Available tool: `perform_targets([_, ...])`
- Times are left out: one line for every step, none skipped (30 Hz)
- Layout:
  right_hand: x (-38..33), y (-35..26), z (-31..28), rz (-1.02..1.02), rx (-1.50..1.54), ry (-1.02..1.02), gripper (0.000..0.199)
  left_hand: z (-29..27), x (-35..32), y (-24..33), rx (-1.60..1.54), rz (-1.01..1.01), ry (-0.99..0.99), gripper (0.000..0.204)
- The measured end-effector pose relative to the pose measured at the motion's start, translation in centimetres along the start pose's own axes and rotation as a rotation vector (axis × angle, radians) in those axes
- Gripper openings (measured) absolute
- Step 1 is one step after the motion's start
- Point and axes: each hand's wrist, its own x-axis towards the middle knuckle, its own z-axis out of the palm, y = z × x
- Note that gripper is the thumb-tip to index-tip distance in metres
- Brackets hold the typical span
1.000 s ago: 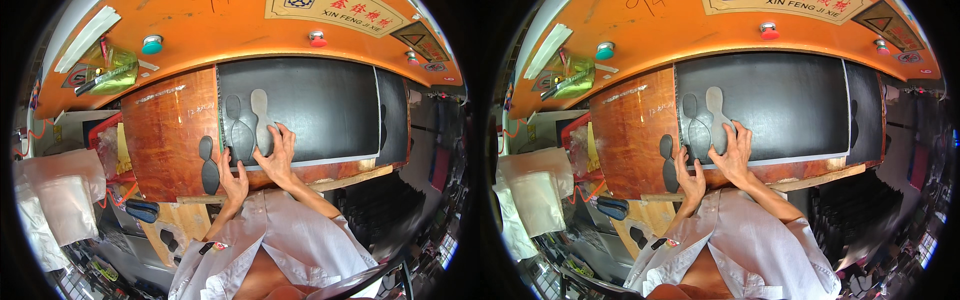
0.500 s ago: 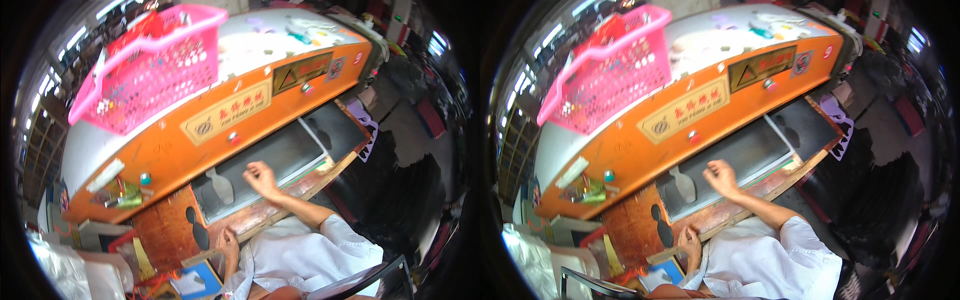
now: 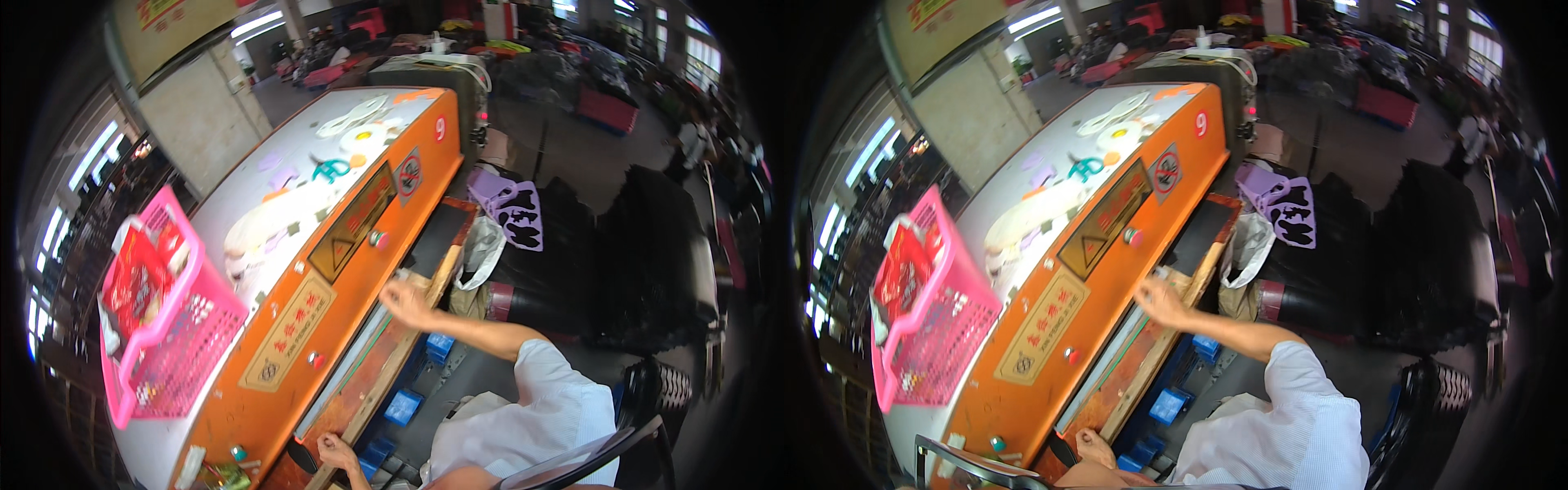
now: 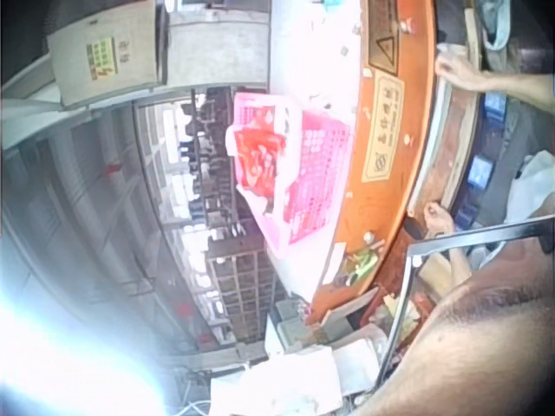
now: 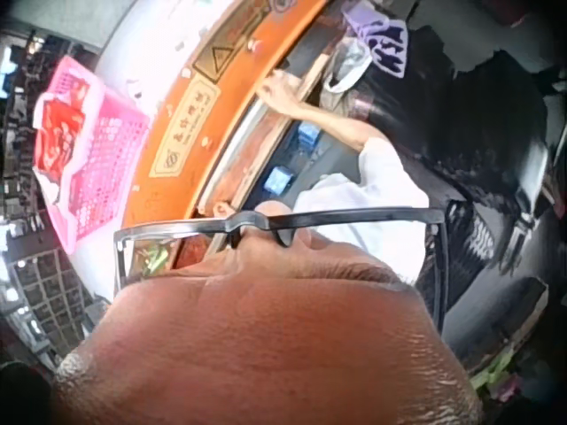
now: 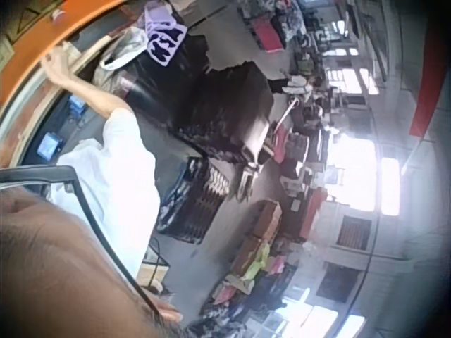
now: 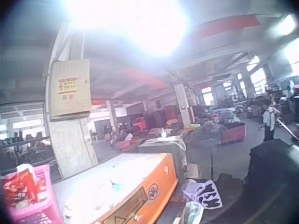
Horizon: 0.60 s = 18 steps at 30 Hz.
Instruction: The person places black insoles into clear plastic bags, then uses a roller machine to press and shape gray insoles. They handle sheets of black material and arrange multiple insoles on the machine's roller surface.
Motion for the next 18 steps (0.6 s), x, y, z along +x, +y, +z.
perform_targets([-2.3, -0.3, 0.8, 0.015, -0.119, -0.033, 0.022, 0.1, 0.6, 0.2, 0.042, 0.035, 0.048, 0.027])
perform_targets([-4.0, -0.2, 1.7, 0.041, -0.147, -0.14, 0.022, 0.2, 1.0, 0.2, 0.063, -0.005, 0.007, 0.026])
perform_targets([-6.2, -0.4, 2.7, -0.087, -0.081, -0.1, 0.019, 0.4, 1.4, 0.3, 0.117, -0.039, -0.01, 0.025])
perform_targets([-7.8, -0.5, 3.7, -0.085, -0.126, -0.189, 0.016, 0.4, 1.6, 0.2, 0.165, -0.041, -0.021, 0.024])
perform_targets([-9.9, -0.9, 5.0, -0.066, -0.102, -0.188, 0.014, 0.6, 1.7, 0.0, 0.157, -0.049, 0.004, 0.024])
perform_targets([-11.7, -1.2, 5.9, -0.059, -0.155, -0.304, 0.017, 0.6, 1.9, -0.2, 0.169, -0.074, -0.004, 0.024])
perform_targets([-13.1, -1.7, 7.0, 0.04, -0.136, -0.435, 0.019, 0.6, 1.8, -0.4, 0.208, -0.104, -0.002, 0.025])
perform_targets([-14.2, -1.9, 7.7, -0.059, -0.129, -0.38, 0.02, 0.6, 1.9, -0.5, 0.19, -0.084, 0.006, 0.025])
perform_targets([-15.2, -2.1, 8.2, -0.095, -0.143, -0.405, 0.021, 0.5, 1.8, -0.6, 0.127, -0.069, -0.028, 0.025])
perform_targets([-15.9, -2.3, 8.6, -0.103, -0.139, -0.382, 0.021, 0.4, 1.7, -0.6, 0.107, -0.066, -0.039, 0.024])
perform_targets([-16.3, -2.3, 8.8, -0.16, -0.166, -0.338, 0.02, 0.3, 1.6, -0.6, 0.105, -0.06, -0.039, 0.024])
perform_targets([-16.6, -2.3, 8.9, -0.197, -0.195, -0.314, 0.02, 0.1, 1.5, -0.6, 0.054, -0.01, -0.022, 0.024])
perform_targets([-16.7, -2.2, 8.8, -0.197, -0.244, -0.342, 0.02, 0.2, 1.6, -0.4, 0.026, 0.033, 0.006, 0.024])
perform_targets([-16.5, -2.0, 8.9, -0.195, -0.217, -0.372, 0.019, 0.0, 1.3, -0.5, 0.007, 0.075, 0.004, 0.024])
perform_targets([-16.5, -1.8, 8.8, -0.155, -0.27, -0.422, 0.019, 0.1, 1.6, -0.4, 0.066, -0.017, -0.054, 0.022])
perform_targets([-16.2, -1.6, 8.7, -0.163, -0.318, -0.476, 0.02, 0.1, 1.3, -0.5, -0.081, 0.052, -0.039, 0.022])
perform_targets([-16.1, -1.4, 8.6, -0.137, -0.33, -0.477, 0.024, 0.2, 1.3, -0.5, -0.094, -0.029, -0.106, 0.021])
perform_targets([-16.3, -1.3, 8.4, -0.13, -0.354, -0.474, 0.025, 0.3, 1.0, -0.5, -0.11, -0.015, -0.118, 0.02])
